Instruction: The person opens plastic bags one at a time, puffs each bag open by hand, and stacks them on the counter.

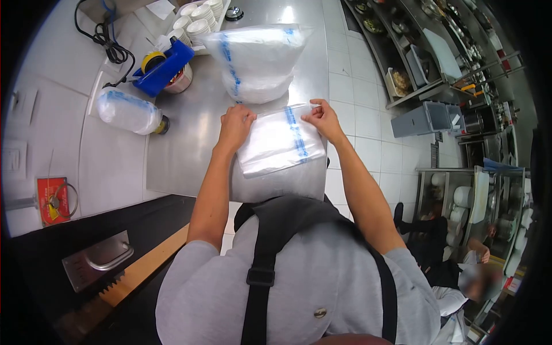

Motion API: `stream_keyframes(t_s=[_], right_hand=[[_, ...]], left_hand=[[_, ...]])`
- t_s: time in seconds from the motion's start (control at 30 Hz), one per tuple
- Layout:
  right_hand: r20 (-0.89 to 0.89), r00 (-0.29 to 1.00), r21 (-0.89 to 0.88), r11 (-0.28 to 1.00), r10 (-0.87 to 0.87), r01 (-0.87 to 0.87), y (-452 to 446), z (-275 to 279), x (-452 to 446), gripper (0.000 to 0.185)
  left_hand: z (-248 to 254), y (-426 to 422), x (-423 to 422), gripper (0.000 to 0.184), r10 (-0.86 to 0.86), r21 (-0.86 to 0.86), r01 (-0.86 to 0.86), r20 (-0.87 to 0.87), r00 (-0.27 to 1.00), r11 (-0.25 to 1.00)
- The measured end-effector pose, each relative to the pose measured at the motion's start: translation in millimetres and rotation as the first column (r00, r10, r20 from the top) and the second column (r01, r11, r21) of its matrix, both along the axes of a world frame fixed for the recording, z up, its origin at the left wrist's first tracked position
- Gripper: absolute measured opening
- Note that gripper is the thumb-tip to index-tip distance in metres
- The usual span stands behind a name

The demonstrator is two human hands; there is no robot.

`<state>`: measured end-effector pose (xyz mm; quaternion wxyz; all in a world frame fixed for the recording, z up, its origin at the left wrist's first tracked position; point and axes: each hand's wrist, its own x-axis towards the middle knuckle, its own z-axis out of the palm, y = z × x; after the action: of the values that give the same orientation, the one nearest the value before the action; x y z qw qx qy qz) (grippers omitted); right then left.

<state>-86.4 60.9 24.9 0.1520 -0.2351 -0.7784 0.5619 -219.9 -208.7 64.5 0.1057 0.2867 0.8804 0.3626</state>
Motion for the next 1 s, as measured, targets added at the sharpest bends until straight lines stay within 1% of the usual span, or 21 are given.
stream_keyframes(t_s=[0.03, 0.1, 0.13, 0.2, 0.3, 0.33, 0.4, 0.43, 0.5, 0.6, 0.63, 0.7, 0.73, 0.8, 0.83, 0.9, 0.93, 1.0], right_hand=[[-0.001, 1.000, 0.036, 0.999, 0.021, -0.021, 1, -1, -2, 0.021], [0.104, 0.994, 0.091, 0.995, 0.023, -0.033, 5, -8, -11, 0.022], [0.159, 0.987, 0.113, 0.993, 0.020, -0.038, 3, -9, -11, 0.023], [0.180, 0.983, 0.084, 0.996, 0.020, -0.036, 3, -8, -9, 0.022], [0.201, 0.979, 0.030, 0.999, 0.027, -0.034, 7, 0, -7, 0.020], [0.210, 0.977, 0.008, 1.000, 0.027, -0.029, 9, -2, -4, 0.019], [0.114, 0.993, -0.071, 0.997, 0.016, -0.008, 11, -8, -1, 0.016], [0.062, 0.998, -0.110, 0.994, 0.009, -0.002, 11, -7, -1, 0.015], [0.042, 0.999, -0.118, 0.993, 0.014, -0.009, 11, -5, 0, 0.013], [-0.003, 1.000, -0.152, 0.988, 0.000, -0.001, 12, -7, 2, 0.012], [-0.020, 1.000, -0.167, 0.986, -0.009, 0.006, 11, -5, 3, 0.012], [0.066, 0.997, -0.056, 0.998, -0.033, 0.037, 13, 0, 5, 0.011], [0.110, 0.993, -0.002, 0.999, -0.054, 0.054, 13, 4, 8, 0.011], [0.193, 0.978, 0.023, 0.997, -0.077, 0.073, 14, 11, 12, 0.013], [0.232, 0.969, 0.037, 0.996, -0.085, 0.078, 14, 12, 12, 0.015], [0.209, 0.975, 0.026, 0.997, -0.077, 0.074, 13, 13, 13, 0.015], [0.198, 0.978, 0.020, 0.997, -0.073, 0.070, 13, 11, 14, 0.015], [0.078, 0.996, -0.024, 0.999, -0.031, 0.033, 13, 3, 15, 0.016]], left_hand=[[1, 0, 1, 0.019, -0.016, 0.030, 0.017, -0.009, 1.000, 0.999], [2, 0, 6, 0.021, -0.061, 0.077, 0.063, -0.026, 0.998, 0.995], [-3, 0, 7, 0.021, -0.057, 0.075, 0.060, -0.049, 0.997, 0.995], [-15, 2, 6, 0.023, -0.042, 0.077, 0.050, -0.101, 0.994, 0.996], [-23, 1, -2, 0.022, -0.031, -0.043, 0.031, -0.006, 0.999, 0.999], [-23, 1, -4, 0.021, -0.025, -0.039, 0.024, -0.020, 0.999, 0.999], [-24, 1, -3, 0.021, -0.015, -0.032, 0.013, -0.046, 0.999, 0.999], [-20, 3, -2, 0.021, -0.005, 0.028, 0.007, -0.085, 0.996, 1.000], [-11, 5, 3, 0.020, 0.027, 0.151, -0.002, -0.160, 0.987, 0.989], [-6, 12, 13, 0.018, -0.013, 0.225, 0.104, -0.375, 0.927, 0.969], [-8, 10, 14, 0.018, -0.030, 0.179, 0.090, -0.313, 0.949, 0.980], [-11, 9, 11, 0.018, -0.058, 0.086, 0.075, -0.190, 0.980, 0.993], [-9, 10, 10, 0.017, -0.046, 0.077, 0.062, -0.194, 0.980, 0.995], [-5, 7, 12, 0.017, -0.024, 0.050, 0.035, -0.197, 0.980, 0.998], [-8, 5, 10, 0.017, -0.027, 0.038, 0.033, -0.168, 0.986, 0.999], [-13, 2, 8, 0.019, -0.025, 0.016, 0.027, -0.108, 0.994, 1.000], [-14, 1, 8, 0.018, -0.018, 0.062, 0.028, -0.168, 0.986, 0.998], [-18, -1, 10, 0.016, 0.003, 0.152, 0.042, -0.283, 0.959, 0.987]])
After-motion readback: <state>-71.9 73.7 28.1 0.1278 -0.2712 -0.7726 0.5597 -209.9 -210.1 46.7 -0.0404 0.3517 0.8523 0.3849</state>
